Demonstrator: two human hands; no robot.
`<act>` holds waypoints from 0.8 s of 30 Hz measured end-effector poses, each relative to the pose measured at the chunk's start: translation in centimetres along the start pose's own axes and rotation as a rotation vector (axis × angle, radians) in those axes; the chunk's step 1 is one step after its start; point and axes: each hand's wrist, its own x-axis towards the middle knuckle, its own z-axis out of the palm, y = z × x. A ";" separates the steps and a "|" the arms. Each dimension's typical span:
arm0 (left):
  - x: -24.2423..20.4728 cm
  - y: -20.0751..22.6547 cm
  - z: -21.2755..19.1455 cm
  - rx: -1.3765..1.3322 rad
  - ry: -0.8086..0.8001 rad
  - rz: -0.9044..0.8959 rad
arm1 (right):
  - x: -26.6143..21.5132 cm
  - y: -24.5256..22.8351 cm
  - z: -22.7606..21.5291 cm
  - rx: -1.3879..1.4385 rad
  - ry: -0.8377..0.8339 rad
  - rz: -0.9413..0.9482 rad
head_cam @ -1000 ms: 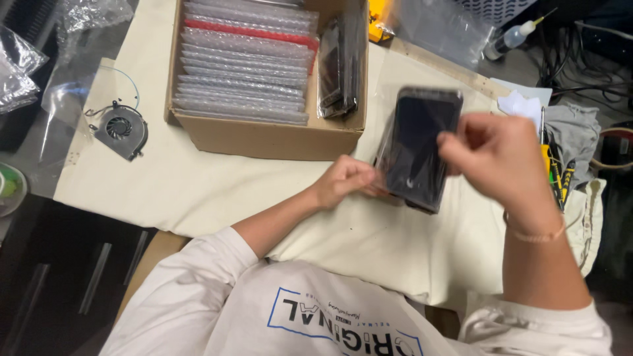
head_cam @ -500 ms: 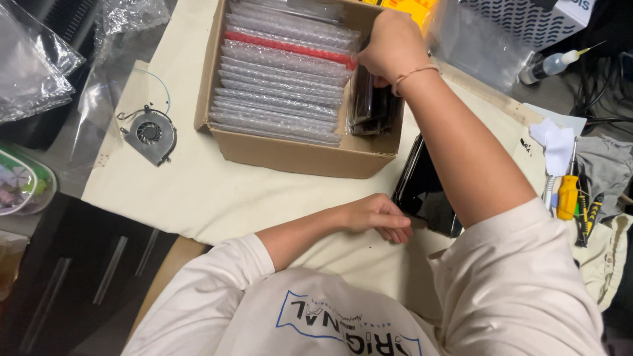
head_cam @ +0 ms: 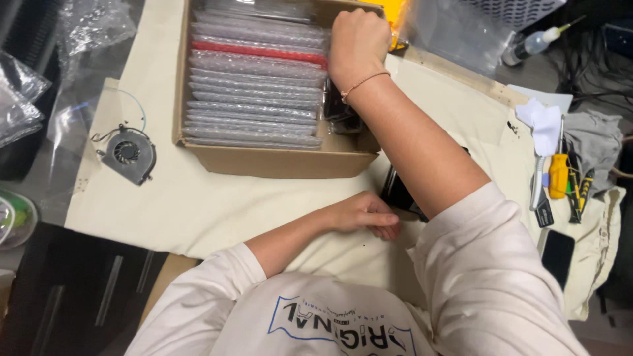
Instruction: The person repeatedly picks up smartphones from a pile on the table, places each one into a clear plastic bag, and then puts the bagged phone into a cardboard box filled with bubble wrap. The process is repeated for several phones.
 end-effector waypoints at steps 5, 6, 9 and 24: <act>0.3 -1.0 -0.2 -0.031 -0.029 -0.014 | -7.7 9.2 -6.5 0.419 0.162 0.005; 0.2 -1.3 -0.2 -0.035 -0.019 -0.006 | -9.4 11.5 -7.5 0.595 0.077 0.060; 0.2 -0.9 -0.3 -0.036 -0.021 0.010 | -12.1 19.9 -1.6 0.786 -0.005 0.335; -0.3 -1.0 1.7 0.272 0.168 0.143 | -18.2 29.9 16.1 1.460 0.508 0.611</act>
